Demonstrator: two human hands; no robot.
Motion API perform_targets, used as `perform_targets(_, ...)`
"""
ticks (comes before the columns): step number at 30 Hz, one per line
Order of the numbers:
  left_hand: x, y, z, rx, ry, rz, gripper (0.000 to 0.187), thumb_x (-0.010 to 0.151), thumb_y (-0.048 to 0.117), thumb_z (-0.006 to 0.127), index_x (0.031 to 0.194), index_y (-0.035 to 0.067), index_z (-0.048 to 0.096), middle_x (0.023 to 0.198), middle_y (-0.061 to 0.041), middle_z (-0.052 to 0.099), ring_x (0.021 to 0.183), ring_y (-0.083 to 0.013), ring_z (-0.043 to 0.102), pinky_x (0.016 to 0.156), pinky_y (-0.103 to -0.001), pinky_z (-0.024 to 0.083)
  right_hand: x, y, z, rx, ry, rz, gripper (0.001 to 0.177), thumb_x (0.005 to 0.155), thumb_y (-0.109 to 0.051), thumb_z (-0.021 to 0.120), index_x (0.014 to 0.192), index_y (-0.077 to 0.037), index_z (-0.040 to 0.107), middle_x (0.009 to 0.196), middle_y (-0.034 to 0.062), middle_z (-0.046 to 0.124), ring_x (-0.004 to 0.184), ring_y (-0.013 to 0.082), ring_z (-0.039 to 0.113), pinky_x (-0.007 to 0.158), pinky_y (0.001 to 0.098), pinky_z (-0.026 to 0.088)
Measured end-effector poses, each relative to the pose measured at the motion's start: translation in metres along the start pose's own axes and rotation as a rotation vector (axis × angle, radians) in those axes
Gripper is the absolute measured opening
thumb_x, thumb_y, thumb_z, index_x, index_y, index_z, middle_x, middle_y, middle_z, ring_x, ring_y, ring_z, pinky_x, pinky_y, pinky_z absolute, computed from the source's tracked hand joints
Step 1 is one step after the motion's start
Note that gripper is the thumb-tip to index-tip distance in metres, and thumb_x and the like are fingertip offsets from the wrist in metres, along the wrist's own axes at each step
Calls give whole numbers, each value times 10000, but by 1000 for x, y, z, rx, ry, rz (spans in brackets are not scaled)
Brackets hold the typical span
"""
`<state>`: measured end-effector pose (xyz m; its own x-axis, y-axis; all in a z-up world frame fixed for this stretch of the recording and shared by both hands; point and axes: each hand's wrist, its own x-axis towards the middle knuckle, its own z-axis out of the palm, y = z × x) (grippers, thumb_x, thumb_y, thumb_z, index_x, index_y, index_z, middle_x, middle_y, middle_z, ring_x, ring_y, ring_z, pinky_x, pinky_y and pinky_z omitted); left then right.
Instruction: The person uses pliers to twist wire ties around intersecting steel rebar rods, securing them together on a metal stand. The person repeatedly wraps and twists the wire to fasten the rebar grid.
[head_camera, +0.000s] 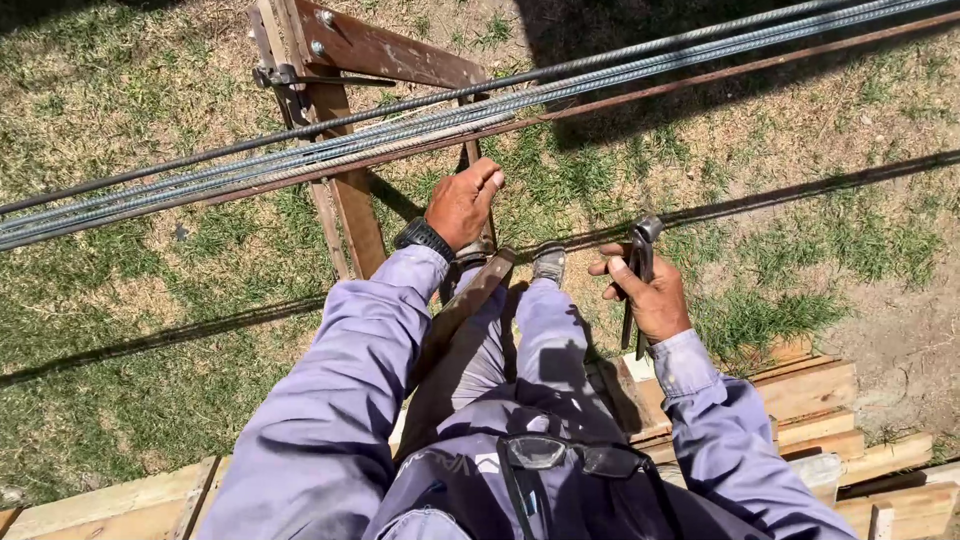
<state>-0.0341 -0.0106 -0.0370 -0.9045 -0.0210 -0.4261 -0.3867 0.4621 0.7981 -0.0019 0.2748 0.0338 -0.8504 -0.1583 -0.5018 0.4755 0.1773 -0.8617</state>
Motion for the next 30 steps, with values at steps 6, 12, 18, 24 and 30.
perform_targets(6, -1, -9, -8, 8, 32, -48, 262, 1056, 325, 499, 1123, 125, 653, 1022, -231, 715, 1058, -483, 652, 878, -599, 503, -2, 31, -11, -30, -59, 90, 240, 992, -156, 628, 1177, -11, 677, 899, 176, 743, 601, 118, 680, 549, 199, 532)
perform_targets(12, -19, -1, -20, -58, 130, -163, 272, 1074, 270, 495, 1143, 93, 689, 1072, -226, 730, 1080, -424, 672, 989, -551, 484, 1, 25, -6, -104, -101, 123, 227, 992, -159, 637, 1177, -39, 691, 876, 164, 745, 602, 127, 679, 551, 213, 533)
perform_targets(18, -20, -25, -14, 4, 174, -172, 252, 1046, 262, 536, 1153, 92, 688, 1219, -216, 684, 1171, -468, 609, 986, -599, 474, 14, 39, -4, -131, -181, 216, 276, 1012, -153, 608, 1228, 14, 649, 857, 234, 729, 598, 180, 676, 546, 246, 557)
perform_targets(24, -22, -36, -15, 122, 184, -214, 324, 1036, 369, 508, 1188, 152, 695, 1218, -170, 695, 1151, -447, 621, 986, -582, 492, 81, 15, 35, -41, -196, 101, 330, 1016, -151, 618, 1322, -33, 583, 770, 148, 694, 538, 119, 656, 497, 201, 559)
perform_targets(30, -16, -48, -15, 166, 242, -4, 208, 1050, 272, 518, 891, 147, 566, 627, -32, 497, 525, -215, 473, 497, -408, 355, 172, 1, 84, 331, -56, 187, 576, 850, -37, 717, 1391, -105, 530, 631, 34, 580, 520, 113, 589, 418, 221, 504)
